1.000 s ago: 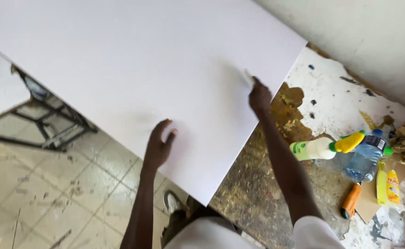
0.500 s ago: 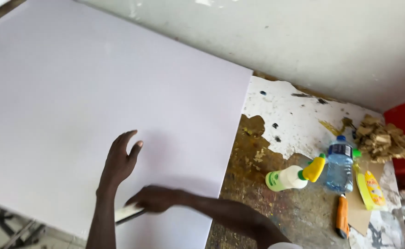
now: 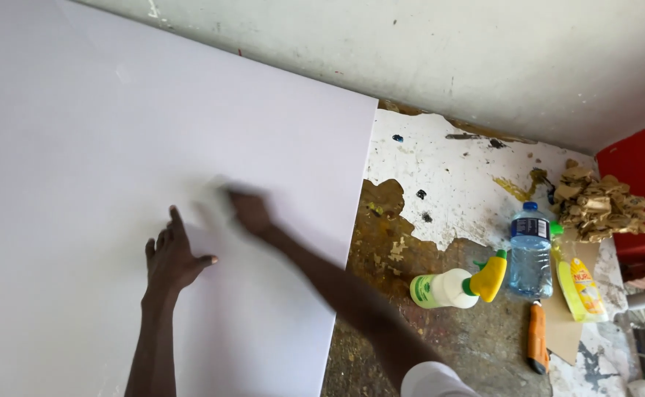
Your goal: Cleaning a large white board using a spray bottle and a squeegee to prepare it for repair or application.
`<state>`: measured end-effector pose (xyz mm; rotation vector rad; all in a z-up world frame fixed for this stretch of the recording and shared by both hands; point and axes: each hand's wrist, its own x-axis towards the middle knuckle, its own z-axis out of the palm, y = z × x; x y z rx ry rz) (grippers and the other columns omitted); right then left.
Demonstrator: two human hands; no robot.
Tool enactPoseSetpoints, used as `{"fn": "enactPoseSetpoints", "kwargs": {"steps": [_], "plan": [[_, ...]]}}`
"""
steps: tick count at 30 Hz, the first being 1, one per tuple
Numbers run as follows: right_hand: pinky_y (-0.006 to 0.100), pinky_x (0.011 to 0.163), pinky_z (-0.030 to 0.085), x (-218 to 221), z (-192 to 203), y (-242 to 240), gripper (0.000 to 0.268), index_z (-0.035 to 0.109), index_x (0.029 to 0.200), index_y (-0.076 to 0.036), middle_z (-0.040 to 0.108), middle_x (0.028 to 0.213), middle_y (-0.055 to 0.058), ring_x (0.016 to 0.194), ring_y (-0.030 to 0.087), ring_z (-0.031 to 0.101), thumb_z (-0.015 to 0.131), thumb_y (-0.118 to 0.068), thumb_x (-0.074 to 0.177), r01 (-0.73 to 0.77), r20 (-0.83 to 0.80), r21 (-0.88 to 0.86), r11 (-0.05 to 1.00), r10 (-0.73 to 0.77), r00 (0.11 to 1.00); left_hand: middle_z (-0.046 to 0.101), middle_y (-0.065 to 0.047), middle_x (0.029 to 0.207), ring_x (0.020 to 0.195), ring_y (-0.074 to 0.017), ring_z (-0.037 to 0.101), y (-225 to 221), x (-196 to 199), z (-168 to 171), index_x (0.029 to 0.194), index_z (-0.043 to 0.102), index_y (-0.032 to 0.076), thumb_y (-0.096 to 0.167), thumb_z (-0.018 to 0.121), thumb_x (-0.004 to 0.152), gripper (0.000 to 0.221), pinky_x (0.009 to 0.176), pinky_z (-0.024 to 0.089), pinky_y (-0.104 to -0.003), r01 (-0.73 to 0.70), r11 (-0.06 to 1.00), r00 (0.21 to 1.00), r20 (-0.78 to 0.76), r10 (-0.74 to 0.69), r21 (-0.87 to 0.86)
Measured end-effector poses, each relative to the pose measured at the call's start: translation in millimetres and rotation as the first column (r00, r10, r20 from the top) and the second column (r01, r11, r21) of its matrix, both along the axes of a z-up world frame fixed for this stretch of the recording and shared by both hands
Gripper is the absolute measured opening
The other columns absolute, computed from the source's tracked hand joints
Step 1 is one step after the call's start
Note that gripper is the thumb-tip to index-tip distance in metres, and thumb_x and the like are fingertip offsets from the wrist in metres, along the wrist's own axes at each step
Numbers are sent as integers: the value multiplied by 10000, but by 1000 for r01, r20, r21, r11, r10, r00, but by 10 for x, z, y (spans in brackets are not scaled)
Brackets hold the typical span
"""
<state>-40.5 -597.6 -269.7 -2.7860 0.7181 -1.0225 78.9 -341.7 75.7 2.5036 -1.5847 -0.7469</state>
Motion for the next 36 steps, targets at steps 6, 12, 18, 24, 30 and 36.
{"fn": "enactPoseSetpoints", "kwargs": {"steps": [6, 12, 18, 24, 30, 36], "plan": [[551, 1018, 683, 804, 1952, 730, 398, 702, 1442, -532, 879, 1221, 0, 1178, 364, 848, 651, -547, 1048, 237, -230, 732, 639, -97, 968, 428, -242, 1798, 1658, -379, 434, 65, 49, -70, 1865, -67, 71, 460, 929, 875, 1458, 1426, 217, -562, -56, 994, 998, -20, 54, -92], [598, 1126, 580, -618, 636, -1205, 528, 693, 1541, -44, 778, 1383, 285, 1297, 496, 745, 695, -326, 1095, 379, -200, 517, 768, -322, 925, 324, -69, 1844, 1719, -372, 264, 145, 270, -494, 1832, 300, 239, 674, 920, 794, 1285, 1384, 273, -608, 1, 999, 998, 58, 1, -37], [617, 868, 644, -4119, 2061, -1402, 279, 813, 1080, -209, 831, 981, 92, 1005, 430, 831, 820, -424, 903, 934, -256, 316, 168, -933, 255, 361, -61, 1806, 1687, -353, 329, 164, 235, -536, 1766, 450, 264, 709, 861, 874, 1079, 1354, 312, -568, 47, 999, 991, 125, -45, -17], [627, 934, 625, -2278, 1321, 689, 251, 828, 1136, -37, 832, 1048, 291, 1061, 546, 797, 616, -157, 1080, 454, -445, 355, 817, -279, 851, 404, -179, 1767, 1658, -469, 357, 138, 298, -318, 1749, 468, 150, 614, 910, 847, 1106, 1343, 311, -650, 98, 993, 994, 57, -95, -59], [656, 1204, 496, -2686, 530, 49, 335, 748, 1376, 51, 787, 1308, 316, 1295, 560, 688, 653, -109, 1097, 110, -254, 225, 968, -50, 966, 390, -205, 1753, 1654, -464, 339, 168, 364, -259, 1750, 474, 93, 654, 860, 891, 1096, 1332, 284, -648, 133, 986, 991, 34, -130, -101], [626, 911, 624, -3187, 3000, 329, 477, 725, 1428, -38, 803, 1074, 255, 1046, 517, 818, 623, -420, 1163, 895, -386, 255, 366, -810, 441, 406, -204, 1744, 1618, -482, 391, 144, 426, -368, 1730, 511, 98, 707, 878, 839, 1141, 1317, 339, -657, 105, 989, 994, 25, -103, -107]]}}
